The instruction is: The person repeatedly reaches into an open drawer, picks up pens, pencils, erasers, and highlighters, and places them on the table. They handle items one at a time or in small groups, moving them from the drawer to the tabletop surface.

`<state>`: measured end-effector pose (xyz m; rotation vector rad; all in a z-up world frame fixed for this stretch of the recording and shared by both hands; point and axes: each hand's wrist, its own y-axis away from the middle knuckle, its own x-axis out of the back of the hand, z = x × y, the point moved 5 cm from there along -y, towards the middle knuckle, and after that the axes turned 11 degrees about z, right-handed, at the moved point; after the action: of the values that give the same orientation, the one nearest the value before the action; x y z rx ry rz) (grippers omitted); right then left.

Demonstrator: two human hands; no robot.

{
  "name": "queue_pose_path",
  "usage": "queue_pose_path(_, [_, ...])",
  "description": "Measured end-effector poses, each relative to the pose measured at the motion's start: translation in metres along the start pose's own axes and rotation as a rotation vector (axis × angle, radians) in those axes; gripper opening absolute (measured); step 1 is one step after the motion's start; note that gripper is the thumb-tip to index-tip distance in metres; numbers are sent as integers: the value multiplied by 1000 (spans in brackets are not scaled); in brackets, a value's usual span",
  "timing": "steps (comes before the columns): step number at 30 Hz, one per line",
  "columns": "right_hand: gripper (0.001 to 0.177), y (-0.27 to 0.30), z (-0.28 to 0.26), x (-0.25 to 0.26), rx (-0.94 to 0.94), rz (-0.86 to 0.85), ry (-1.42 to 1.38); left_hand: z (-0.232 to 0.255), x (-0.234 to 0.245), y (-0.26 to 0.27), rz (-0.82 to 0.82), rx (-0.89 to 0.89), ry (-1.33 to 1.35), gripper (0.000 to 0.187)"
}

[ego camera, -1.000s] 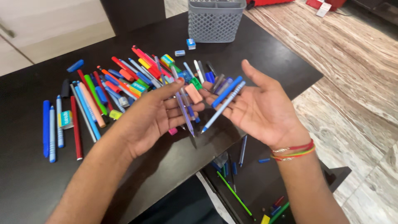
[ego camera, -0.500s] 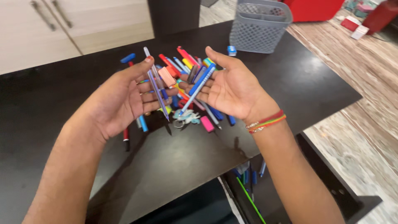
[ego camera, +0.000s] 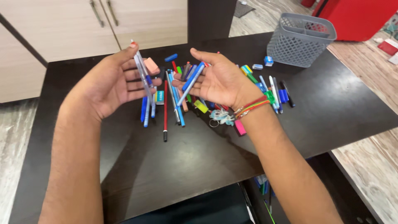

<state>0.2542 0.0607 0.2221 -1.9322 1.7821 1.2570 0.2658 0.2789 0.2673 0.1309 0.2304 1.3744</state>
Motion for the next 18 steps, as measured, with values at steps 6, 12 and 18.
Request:
queue_pose_path(6, [45, -14, 22, -26, -83, -48, 133, -8, 40, -5, 175, 66, -158, 52])
queue_pose_path(12, [58, -26, 42, -41, -144, -35, 190, -21, 58, -5, 277, 146, -269, 52])
queue_pose_path(18, [67, -27, 55, -49, -169, -114, 233, -20, 61, -1, 291, 131, -307, 55])
